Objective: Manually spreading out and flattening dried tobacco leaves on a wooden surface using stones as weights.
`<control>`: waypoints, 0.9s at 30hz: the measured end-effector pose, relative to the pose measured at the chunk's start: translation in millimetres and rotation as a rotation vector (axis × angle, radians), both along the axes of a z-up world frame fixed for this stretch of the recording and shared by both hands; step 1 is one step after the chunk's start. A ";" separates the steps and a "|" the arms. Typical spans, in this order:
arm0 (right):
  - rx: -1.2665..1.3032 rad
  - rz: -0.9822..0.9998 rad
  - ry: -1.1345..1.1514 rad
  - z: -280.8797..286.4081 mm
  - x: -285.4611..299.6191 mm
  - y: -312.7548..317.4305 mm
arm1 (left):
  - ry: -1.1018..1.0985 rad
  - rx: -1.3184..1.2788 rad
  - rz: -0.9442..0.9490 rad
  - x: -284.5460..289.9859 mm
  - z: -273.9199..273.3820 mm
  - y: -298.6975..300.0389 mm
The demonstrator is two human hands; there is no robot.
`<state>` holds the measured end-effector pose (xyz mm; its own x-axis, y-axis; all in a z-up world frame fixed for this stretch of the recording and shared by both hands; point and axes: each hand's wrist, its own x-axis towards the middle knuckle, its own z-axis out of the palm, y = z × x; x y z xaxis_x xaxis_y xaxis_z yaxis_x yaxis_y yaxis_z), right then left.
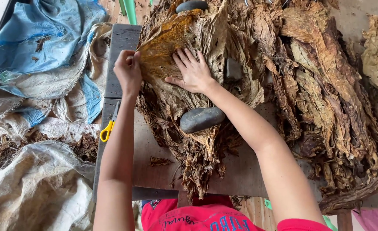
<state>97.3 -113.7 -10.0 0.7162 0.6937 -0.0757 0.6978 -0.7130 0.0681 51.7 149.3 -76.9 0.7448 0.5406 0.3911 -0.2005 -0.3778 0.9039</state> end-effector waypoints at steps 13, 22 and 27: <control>0.844 0.254 0.013 60.1 82.7 70.8 | 0.031 0.615 -0.293 -27.1 83.8 -113.6; -0.165 0.022 0.141 4.2 92.9 115.0 | 0.031 0.804 -0.464 3.6 5.9 -122.5; 0.212 0.032 -0.156 9.0 106.2 108.8 | 0.337 0.263 -0.700 -2.2 49.5 -86.3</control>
<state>203.5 -4.9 -1.0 0.6853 0.7048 0.1833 0.7131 -0.7006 0.0276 49.5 63.0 -27.3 0.9759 -0.1712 0.1356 -0.2022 -0.4736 0.8572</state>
